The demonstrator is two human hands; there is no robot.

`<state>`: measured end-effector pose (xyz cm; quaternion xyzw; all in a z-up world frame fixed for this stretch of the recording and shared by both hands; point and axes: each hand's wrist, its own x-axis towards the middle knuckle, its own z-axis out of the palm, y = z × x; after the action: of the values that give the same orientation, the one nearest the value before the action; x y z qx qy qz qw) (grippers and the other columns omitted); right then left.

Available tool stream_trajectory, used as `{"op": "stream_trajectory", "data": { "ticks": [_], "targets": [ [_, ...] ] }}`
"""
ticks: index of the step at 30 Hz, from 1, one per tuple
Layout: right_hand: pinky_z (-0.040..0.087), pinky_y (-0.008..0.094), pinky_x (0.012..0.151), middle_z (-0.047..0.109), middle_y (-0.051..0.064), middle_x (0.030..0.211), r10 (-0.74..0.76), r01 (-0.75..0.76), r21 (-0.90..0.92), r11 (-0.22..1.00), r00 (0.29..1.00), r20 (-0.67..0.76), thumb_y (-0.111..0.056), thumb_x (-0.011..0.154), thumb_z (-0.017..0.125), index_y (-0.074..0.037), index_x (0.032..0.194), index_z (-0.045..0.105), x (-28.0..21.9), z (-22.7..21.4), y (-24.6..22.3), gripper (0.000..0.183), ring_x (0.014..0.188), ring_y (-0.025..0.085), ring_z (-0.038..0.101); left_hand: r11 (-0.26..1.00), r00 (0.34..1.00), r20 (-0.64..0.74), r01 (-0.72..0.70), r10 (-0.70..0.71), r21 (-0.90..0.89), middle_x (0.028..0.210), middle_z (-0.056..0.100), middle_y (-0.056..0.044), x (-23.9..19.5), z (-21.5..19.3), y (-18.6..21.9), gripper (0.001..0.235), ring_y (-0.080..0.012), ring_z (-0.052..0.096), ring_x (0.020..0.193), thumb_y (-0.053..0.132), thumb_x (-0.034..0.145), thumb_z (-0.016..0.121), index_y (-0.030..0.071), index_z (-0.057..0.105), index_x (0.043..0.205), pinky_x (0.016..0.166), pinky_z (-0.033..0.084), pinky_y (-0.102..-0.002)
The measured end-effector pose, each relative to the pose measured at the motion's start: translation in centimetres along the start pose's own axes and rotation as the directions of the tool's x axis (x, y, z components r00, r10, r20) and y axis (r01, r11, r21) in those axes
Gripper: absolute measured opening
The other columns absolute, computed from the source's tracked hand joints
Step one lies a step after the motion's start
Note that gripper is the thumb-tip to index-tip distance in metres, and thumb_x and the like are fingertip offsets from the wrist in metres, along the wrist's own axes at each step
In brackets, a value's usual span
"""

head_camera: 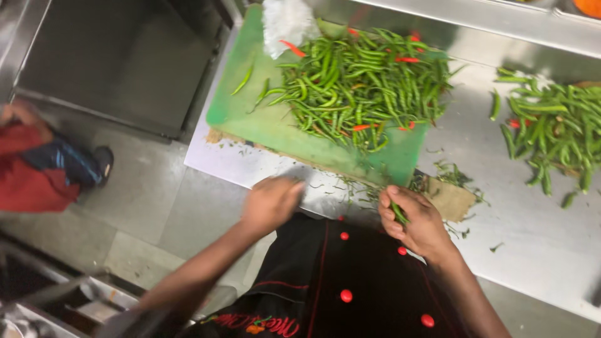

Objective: The person repeatedly picks green chilies from a pile on a green cutting board, removes the stems by hand, and places the trimmed chilies onto a stainless steel counter. The process continues throughout the clip with a steady accumulation of trimmed chilies.

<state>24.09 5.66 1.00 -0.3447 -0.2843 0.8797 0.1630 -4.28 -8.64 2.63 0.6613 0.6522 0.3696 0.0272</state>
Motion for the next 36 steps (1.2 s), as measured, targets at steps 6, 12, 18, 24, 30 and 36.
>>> {"op": "stream_trajectory", "data": {
  "ticks": [6, 12, 18, 24, 30, 36],
  "targets": [
    [0.033, 0.026, 0.043, 0.053, 0.008, 0.074, -0.002, -0.006, -0.075, 0.997, 0.995, -0.097, -0.012, 0.097, 0.051, -0.005, 0.111, 0.062, 2.9, 3.2, 0.1, 0.019, 0.052, 0.013, 0.044, 0.923, 0.915, 0.171, 0.335, -0.366, 0.187, 0.074, 0.069, -0.016, -4.4, -7.7, -4.7, 0.021, -0.0373, 0.067, 0.068, 0.023, 0.095, 0.071, 0.006, 0.07, 0.083, 0.06, 0.052, -0.047],
    [0.035, 0.026, 0.047, 0.055, 0.007, 0.078, -0.125, 0.116, -0.096, 0.989, 0.988, -0.087, -0.009, 0.101, 0.051, 0.0, 0.107, 0.059, 5.9, 8.2, 1.6, 0.014, 0.056, 0.012, 0.044, 0.96, 0.98, 0.137, 0.105, -0.145, 0.26, 0.08, 0.066, -0.015, 3.8, -0.8, -9.4, 0.038, -0.0368, 0.066, 0.07, 0.036, 0.1, 0.069, 0.007, 0.066, 0.076, 0.062, 0.052, -0.048],
    [0.034, 0.026, 0.047, 0.054, 0.006, 0.076, -0.208, 0.189, -0.157, 0.969, 0.971, -0.115, -0.01, 0.101, 0.052, -0.001, 0.108, 0.061, 6.8, 11.5, 2.2, 0.015, 0.054, 0.011, 0.042, 0.933, 0.979, -0.106, 0.198, -0.174, 0.299, 0.092, 0.067, -0.017, 9.5, -2.8, -14.7, 0.021, -0.0368, 0.068, 0.076, 0.024, 0.092, 0.067, 0.004, 0.066, 0.097, 0.062, 0.053, -0.047],
    [0.033, 0.023, 0.046, 0.05, -0.001, 0.072, -0.377, 0.324, -0.247, 0.913, 0.903, -0.206, -0.023, 0.104, 0.05, -0.008, 0.114, 0.06, 8.2, 13.1, 4.3, 0.02, 0.054, 0.006, 0.04, 0.979, 0.946, 0.264, -0.203, 0.189, 0.026, 0.102, 0.066, -0.013, 4.8, -1.7, -11.1, 0.013, -0.0342, 0.067, 0.096, 0.011, 0.09, 0.06, 0.008, 0.067, 0.101, 0.077, 0.055, -0.046],
    [0.03, 0.029, 0.038, 0.047, 0.002, 0.06, -0.269, 0.099, -0.498, 0.862, 0.921, -0.282, -0.023, 0.109, 0.055, 0.002, 0.099, 0.058, 8.9, 11.4, 5.3, 0.027, 0.043, 0.01, 0.038, 0.863, 0.796, 0.4, -0.282, 0.454, -0.419, 0.109, 0.066, -0.015, 4.2, 0.5, -6.2, 0.02, -0.0348, 0.067, 0.102, 0.024, 0.1, 0.061, 0.006, 0.059, 0.106, 0.08, 0.053, -0.047],
    [0.026, 0.025, 0.037, 0.049, 0.002, 0.068, -0.112, 0.13, 0.131, 0.983, 0.984, -0.137, -0.01, 0.101, 0.062, -0.005, 0.115, 0.055, 6.9, 8.3, 5.0, 0.017, 0.045, 0.008, 0.036, 0.86, 0.724, 0.562, -0.087, 0.401, -0.502, 0.114, 0.067, -0.013, 6.8, 1.2, -4.9, 0.015, -0.0365, 0.065, 0.107, 0.019, 0.101, 0.062, 0.01, 0.062, 0.113, 0.088, 0.052, -0.047]
  ]
}}
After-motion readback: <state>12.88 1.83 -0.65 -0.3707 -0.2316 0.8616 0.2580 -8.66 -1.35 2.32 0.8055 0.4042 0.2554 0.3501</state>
